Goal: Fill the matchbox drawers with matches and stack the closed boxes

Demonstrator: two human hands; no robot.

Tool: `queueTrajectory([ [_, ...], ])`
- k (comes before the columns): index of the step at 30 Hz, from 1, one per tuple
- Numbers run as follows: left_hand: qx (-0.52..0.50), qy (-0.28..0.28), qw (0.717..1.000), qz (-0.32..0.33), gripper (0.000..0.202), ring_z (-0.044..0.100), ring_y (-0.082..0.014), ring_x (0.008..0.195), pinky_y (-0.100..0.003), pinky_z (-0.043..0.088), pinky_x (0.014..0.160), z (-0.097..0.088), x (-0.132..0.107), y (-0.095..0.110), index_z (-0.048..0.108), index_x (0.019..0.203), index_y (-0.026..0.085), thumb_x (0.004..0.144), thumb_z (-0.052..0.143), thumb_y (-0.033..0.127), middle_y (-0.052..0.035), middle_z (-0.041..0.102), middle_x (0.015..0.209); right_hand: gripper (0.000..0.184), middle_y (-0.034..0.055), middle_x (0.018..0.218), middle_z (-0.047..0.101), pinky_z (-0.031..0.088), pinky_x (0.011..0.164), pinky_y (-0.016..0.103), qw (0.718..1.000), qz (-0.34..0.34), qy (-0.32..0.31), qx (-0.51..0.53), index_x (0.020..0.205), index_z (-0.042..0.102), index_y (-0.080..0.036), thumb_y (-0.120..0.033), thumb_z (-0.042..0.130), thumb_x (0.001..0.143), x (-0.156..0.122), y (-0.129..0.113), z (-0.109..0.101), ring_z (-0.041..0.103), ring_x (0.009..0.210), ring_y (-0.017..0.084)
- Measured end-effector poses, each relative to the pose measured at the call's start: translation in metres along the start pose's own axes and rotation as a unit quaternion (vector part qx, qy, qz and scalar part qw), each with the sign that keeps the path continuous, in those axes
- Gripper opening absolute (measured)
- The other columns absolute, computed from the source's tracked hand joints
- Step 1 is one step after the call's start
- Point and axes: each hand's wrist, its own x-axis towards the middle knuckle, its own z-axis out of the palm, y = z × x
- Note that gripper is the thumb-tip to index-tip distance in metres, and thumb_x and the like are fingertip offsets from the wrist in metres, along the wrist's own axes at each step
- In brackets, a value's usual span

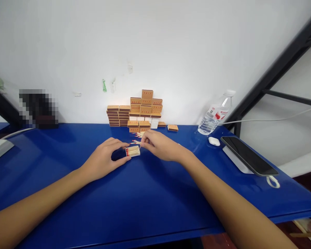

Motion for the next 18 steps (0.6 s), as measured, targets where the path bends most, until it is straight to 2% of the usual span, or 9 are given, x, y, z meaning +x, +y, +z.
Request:
queueTrajectory([
  [4, -0.007, -0.001, 1.0, -0.008, 0.037, 0.063, -0.0255, 0.101, -0.045, 0.055, 0.093, 0.0, -0.001, 0.001, 0.069, 0.125, 0.019, 0.09, 0.077, 0.032, -0.006, 0.074, 0.109, 0.024, 0.0029, 0.087, 0.061, 0.044, 0.072, 0.032, 0.998, 0.005, 0.018, 0.066, 0.092, 0.06, -0.021, -0.04, 0.052, 0.104, 0.002, -0.007, 0.009, 0.053, 0.078, 0.018],
  [8, -0.018, 0.001, 1.0, -0.015, 0.045, 0.064, -0.0255, 0.104, -0.045, 0.055, 0.096, 0.002, -0.002, -0.001, 0.066, 0.13, 0.017, 0.089, 0.079, 0.032, -0.0062, 0.074, 0.108, 0.025, 0.0019, 0.087, 0.059, 0.044, 0.071, 0.031, 0.988, 0.037, 0.055, 0.142, 0.094, 0.059, -0.021, -0.044, 0.054, 0.103, 0.004, -0.008, 0.016, 0.051, 0.077, 0.017],
  [10, -0.022, 0.001, 1.0, -0.018, 0.047, 0.065, -0.0255, 0.104, -0.045, 0.055, 0.096, 0.003, -0.002, -0.002, 0.065, 0.132, 0.018, 0.089, 0.078, 0.032, -0.0058, 0.074, 0.108, 0.025, 0.0016, 0.086, 0.059, 0.044, 0.07, 0.031, 0.984, 0.05, 0.054, 0.16, 0.095, 0.059, -0.021, -0.044, 0.054, 0.103, 0.005, -0.007, 0.021, 0.051, 0.076, 0.017],
  [14, -0.027, -0.002, 0.999, -0.031, 0.053, 0.065, -0.0257, 0.104, -0.045, 0.055, 0.096, 0.004, -0.002, -0.002, 0.061, 0.137, 0.021, 0.089, 0.078, 0.032, -0.0051, 0.074, 0.108, 0.021, 0.0017, 0.086, 0.061, 0.042, 0.07, 0.031, 0.996, 0.028, 0.012, 0.084, 0.093, 0.063, -0.02, -0.038, 0.057, 0.103, 0.004, -0.003, 0.024, 0.053, 0.075, 0.016],
  [18, -0.033, -0.007, 0.999, -0.033, 0.056, 0.065, -0.0251, 0.106, -0.045, 0.054, 0.097, 0.003, -0.002, -0.002, 0.058, 0.14, 0.021, 0.089, 0.078, 0.031, -0.0037, 0.075, 0.107, 0.015, 0.0039, 0.092, 0.062, 0.042, 0.075, 0.031, 1.0, 0.002, 0.007, -0.004, 0.092, 0.066, -0.02, -0.03, 0.059, 0.102, 0.001, -0.004, 0.021, 0.056, 0.084, 0.018],
])
